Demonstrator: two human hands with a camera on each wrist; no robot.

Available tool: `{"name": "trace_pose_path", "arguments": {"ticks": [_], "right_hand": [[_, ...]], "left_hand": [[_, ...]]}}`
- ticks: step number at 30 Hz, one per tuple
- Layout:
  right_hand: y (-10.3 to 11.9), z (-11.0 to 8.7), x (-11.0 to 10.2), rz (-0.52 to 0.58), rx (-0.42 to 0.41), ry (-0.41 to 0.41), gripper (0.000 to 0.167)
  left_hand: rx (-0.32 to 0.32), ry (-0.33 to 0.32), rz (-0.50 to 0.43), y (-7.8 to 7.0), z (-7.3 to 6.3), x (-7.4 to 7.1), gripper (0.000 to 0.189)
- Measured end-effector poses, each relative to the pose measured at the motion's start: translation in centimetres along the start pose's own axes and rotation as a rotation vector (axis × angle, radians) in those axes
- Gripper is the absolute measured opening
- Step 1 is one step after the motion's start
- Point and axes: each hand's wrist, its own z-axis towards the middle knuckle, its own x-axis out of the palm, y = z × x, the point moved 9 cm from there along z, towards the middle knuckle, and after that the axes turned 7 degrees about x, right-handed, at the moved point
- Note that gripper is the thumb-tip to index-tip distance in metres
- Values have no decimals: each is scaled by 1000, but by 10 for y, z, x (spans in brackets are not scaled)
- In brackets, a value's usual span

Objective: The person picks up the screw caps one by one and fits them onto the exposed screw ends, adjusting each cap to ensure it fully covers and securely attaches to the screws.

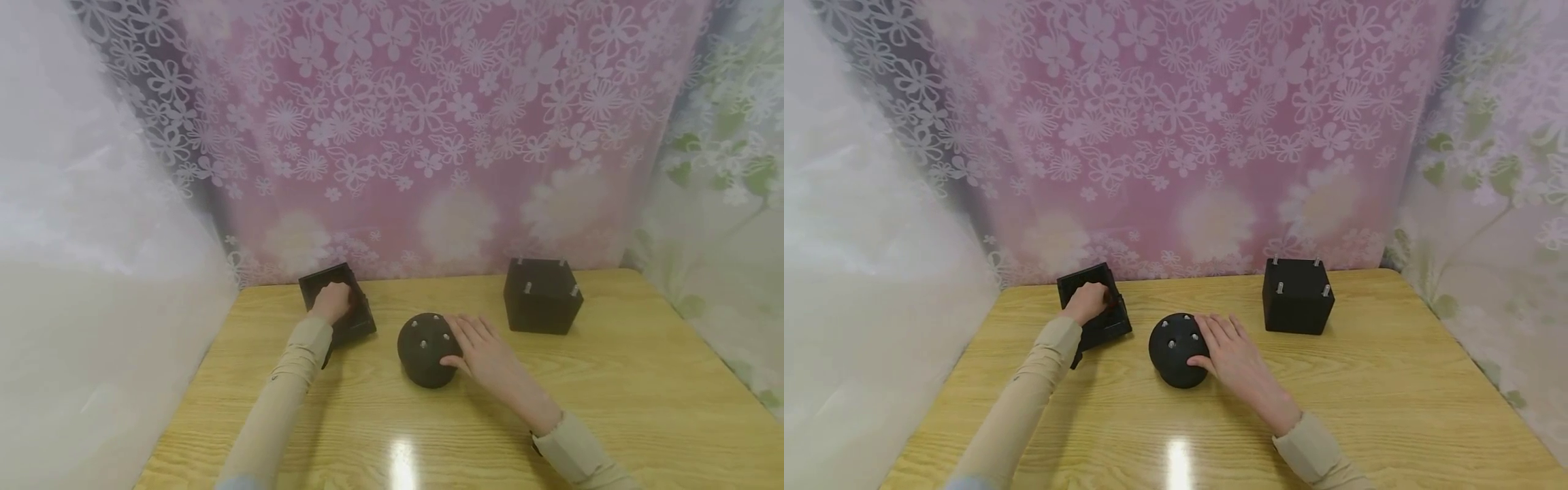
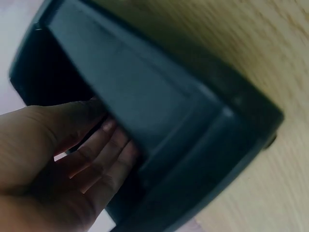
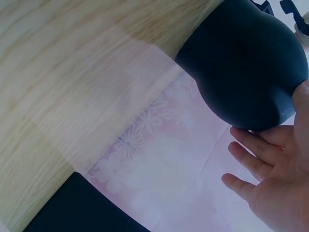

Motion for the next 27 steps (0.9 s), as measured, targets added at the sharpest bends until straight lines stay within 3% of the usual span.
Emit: {"name": "trace_pose_path", "arguments": {"ticks": [5,11,19,27], "right_hand": [[2,1,-1,2,0,-4,85],[4,0,-2,0,-12,-36,85],[4,1,0,8,-9,-35,85],[1,0,1,-1,-2,-32,87]], "left_hand": [[-25,9,-12,12,2,10,14],[-26,12,-38,16,1,11,11],[-15,71,-49,6,-9,-2,12],[1,116,-138,-5,-23,-18,10]]}}
